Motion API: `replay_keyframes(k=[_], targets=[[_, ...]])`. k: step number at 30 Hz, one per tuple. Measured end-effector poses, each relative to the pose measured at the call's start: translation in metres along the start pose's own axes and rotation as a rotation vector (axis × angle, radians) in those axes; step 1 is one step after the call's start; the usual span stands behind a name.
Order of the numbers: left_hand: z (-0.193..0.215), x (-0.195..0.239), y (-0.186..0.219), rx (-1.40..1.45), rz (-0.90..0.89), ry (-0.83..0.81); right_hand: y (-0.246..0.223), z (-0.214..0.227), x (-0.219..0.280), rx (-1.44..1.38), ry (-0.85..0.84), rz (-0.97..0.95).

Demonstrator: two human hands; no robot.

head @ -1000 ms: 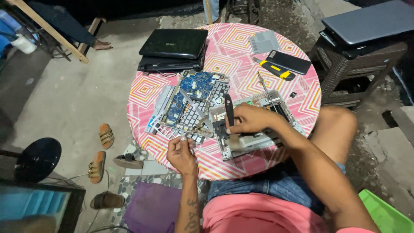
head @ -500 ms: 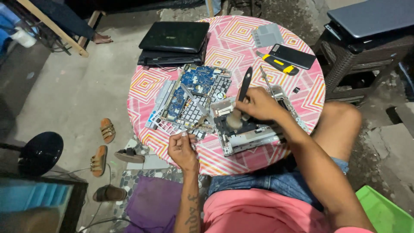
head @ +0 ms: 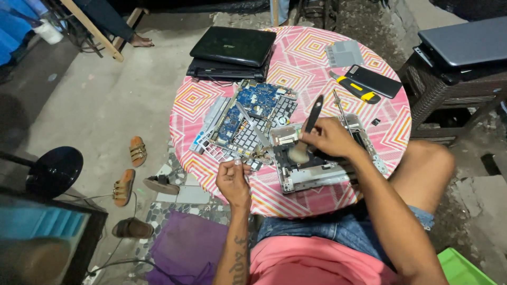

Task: The person uses pliers to adjust a small metal component on a disassembled laptop motherboard. They then use a brush to clean the laptop chassis and continue working on the internal components with pliers.

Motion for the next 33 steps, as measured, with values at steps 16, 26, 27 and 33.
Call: replay_keyframes(k=[16, 26, 27, 33], targets=[[-0.026, 0.013, 0.026, -0.402, 0.08, -0.259, -0.04, 0.005, 0.028, 0.292, 0.276, -0.012], [-0.027, 0.01, 0.024, -0.402, 0.088, -0.273, -0.033, 0.009, 0.03, 0.124, 0.224, 0.077], [-0.026, 0.011, 0.022, -0.4, 0.087, -0.275, -0.046, 0.006, 0.035, -0.004, 0.176, 0.102], [-0.03, 0.014, 0.024, -0.406, 0.045, -0.303, -0.047, 0.003, 0.052, -0.03, 0.239, 0.199]])
Point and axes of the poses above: each hand's wrist, its own x-axis away from the middle knuckle, its own z-axis out of the back of the hand, y = z × x, the point moved 8 cm from there along -x, towards the middle knuckle, and after that the axes turned 10 degrees about -x, right-handed, at the moved point
